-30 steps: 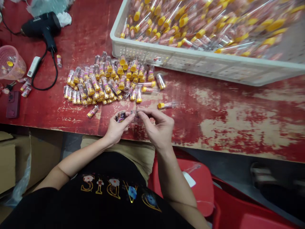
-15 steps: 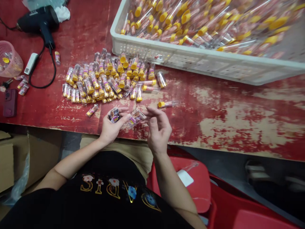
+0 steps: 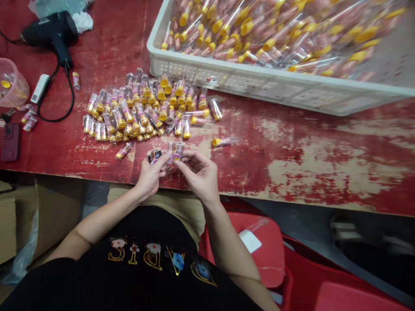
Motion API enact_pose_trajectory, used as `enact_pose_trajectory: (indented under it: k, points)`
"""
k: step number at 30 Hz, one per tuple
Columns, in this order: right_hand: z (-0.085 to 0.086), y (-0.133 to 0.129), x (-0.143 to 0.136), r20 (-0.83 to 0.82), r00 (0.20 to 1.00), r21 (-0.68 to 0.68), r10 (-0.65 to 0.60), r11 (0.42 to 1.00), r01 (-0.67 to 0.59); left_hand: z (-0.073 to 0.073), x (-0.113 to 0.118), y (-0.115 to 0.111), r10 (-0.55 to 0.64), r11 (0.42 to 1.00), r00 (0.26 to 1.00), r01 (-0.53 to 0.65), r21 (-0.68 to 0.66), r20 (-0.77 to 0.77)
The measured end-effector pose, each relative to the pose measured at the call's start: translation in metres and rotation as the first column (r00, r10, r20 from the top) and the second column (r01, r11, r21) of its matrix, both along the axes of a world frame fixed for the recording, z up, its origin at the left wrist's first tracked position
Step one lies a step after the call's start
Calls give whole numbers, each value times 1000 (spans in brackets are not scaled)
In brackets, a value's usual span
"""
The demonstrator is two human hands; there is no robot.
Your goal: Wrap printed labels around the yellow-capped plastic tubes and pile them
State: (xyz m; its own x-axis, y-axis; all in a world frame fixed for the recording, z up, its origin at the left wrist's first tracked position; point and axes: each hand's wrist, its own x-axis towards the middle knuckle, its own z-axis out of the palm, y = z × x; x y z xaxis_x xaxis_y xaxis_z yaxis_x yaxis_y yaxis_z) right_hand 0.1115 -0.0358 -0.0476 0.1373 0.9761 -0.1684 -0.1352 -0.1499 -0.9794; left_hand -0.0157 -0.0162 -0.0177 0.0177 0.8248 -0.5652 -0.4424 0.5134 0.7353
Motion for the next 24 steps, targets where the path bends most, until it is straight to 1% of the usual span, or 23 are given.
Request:
enact_pose_trajectory:
  k: [3, 5, 7, 9, 10, 11, 12, 13, 14, 15, 16, 17, 18, 19, 20, 21, 22, 23, 24]
  points:
    - [-2, -4, -1, 66, 995, 2, 79, 997, -79, -1, 2, 1, -15, 1000, 999, 15, -17, -44]
    - [-2, -4, 0, 97, 991, 32, 89, 995, -93, -3, 4, 1, 17, 1000, 998, -17, -8, -66]
    - [-2, -3, 6, 157, 980, 69, 121, 989, -134, -5, 7, 1, 55, 998, 998, -57, -28, -43]
    - [-3, 3, 20, 300, 942, 120, 152, 973, -195, -7, 8, 1, 82, 994, 996, -81, -79, 18]
    - [-4, 7, 31, 418, 898, 149, 138, 965, -217, -7, 7, 2, 94, 990, 994, -87, -110, 56]
    - [-6, 13, 44, 559, 824, 171, 96, 959, -227, -7, 6, 3, 104, 986, 990, -90, -138, 96]
    - [-9, 19, 58, 699, 714, 179, 40, 957, -228, -6, 5, 4, 110, 983, 984, -88, -162, 138]
    - [-12, 26, 72, 814, 581, 168, -5, 959, -227, -6, 3, 6, 117, 980, 977, -83, -183, 180]
    - [-15, 31, 85, 891, 453, 135, -19, 965, -226, -5, 1, 8, 125, 976, 967, -80, -203, 220]
    - [-18, 35, 95, 933, 361, 101, -15, 970, -221, -4, 0, 11, 137, 971, 956, -78, -225, 259]
    - [-20, 37, 102, 945, 326, 82, -7, 973, -217, -2, -1, 12, 151, 965, 944, -77, -250, 295]
    - [-21, 37, 105, 934, 358, 89, -6, 972, -215, 0, -2, 14, 170, 957, 930, -78, -279, 325]
    - [-19, 33, 104, 893, 449, 129, -25, 971, -202, 2, -2, 15, 194, 947, 916, -82, -310, 350]
    - [-16, 27, 99, 816, 575, 190, -59, 967, -171, 4, -1, 16, 219, 937, 901, -88, -338, 373]
    - [-12, 19, 90, 701, 706, 256, -97, 959, -123, 6, 0, 17, 242, 928, 886, -93, -360, 396]
    - [-7, 11, 79, 563, 816, 315, -132, 947, -64, 8, 1, 17, 261, 922, 871, -97, -376, 416]
    - [-2, 3, 67, 427, 889, 358, -165, 934, 1, 9, 2, 18, 274, 917, 859, -98, -387, 432]
    - [2, -4, 54, 315, 927, 392, -203, 917, 68, 10, 3, 18, 279, 915, 850, -94, -392, 446]
    - [5, -9, 44, 236, 940, 415, -245, 900, 131, 11, 3, 19, 279, 915, 845, -90, -393, 456]
